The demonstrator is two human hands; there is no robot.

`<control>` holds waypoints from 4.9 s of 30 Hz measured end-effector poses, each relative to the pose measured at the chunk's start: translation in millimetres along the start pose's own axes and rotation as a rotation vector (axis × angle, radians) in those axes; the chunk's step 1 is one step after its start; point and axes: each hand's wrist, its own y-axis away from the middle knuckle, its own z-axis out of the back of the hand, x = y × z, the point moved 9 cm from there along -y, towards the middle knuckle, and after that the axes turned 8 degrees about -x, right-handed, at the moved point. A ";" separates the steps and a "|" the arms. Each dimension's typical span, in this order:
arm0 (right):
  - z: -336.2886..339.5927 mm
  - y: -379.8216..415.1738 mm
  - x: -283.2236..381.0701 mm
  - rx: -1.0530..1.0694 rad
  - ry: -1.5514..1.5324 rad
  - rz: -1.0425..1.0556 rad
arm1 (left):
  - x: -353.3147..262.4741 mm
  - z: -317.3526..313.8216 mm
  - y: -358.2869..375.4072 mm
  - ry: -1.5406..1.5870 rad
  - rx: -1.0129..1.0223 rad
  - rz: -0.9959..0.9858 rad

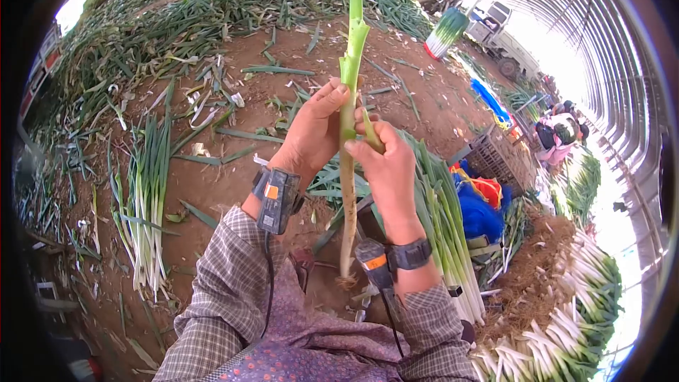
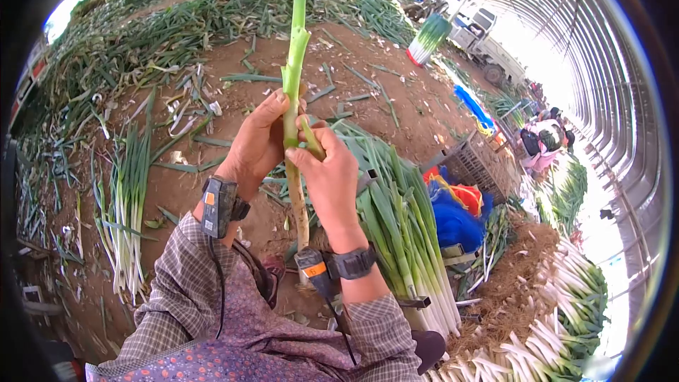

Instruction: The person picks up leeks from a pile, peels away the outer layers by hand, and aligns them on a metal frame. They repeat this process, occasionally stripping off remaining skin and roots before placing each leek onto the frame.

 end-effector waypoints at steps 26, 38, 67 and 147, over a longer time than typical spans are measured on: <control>214.0 25.1 0.8 -0.726 0.698 0.304 | -78.3 70.8 6.1 0.033 -0.263 -0.246; -48.7 -1.4 -23.3 0.240 0.140 -0.059 | -68.8 40.6 1.0 0.028 -0.192 -0.311; 42.2 22.6 19.5 -0.067 -0.040 0.127 | -5.9 -59.1 47.1 -0.517 -0.132 -0.383; 143.3 118.7 24.9 -0.146 0.028 0.248 | -51.1 -150.7 145.5 -0.134 0.114 -0.431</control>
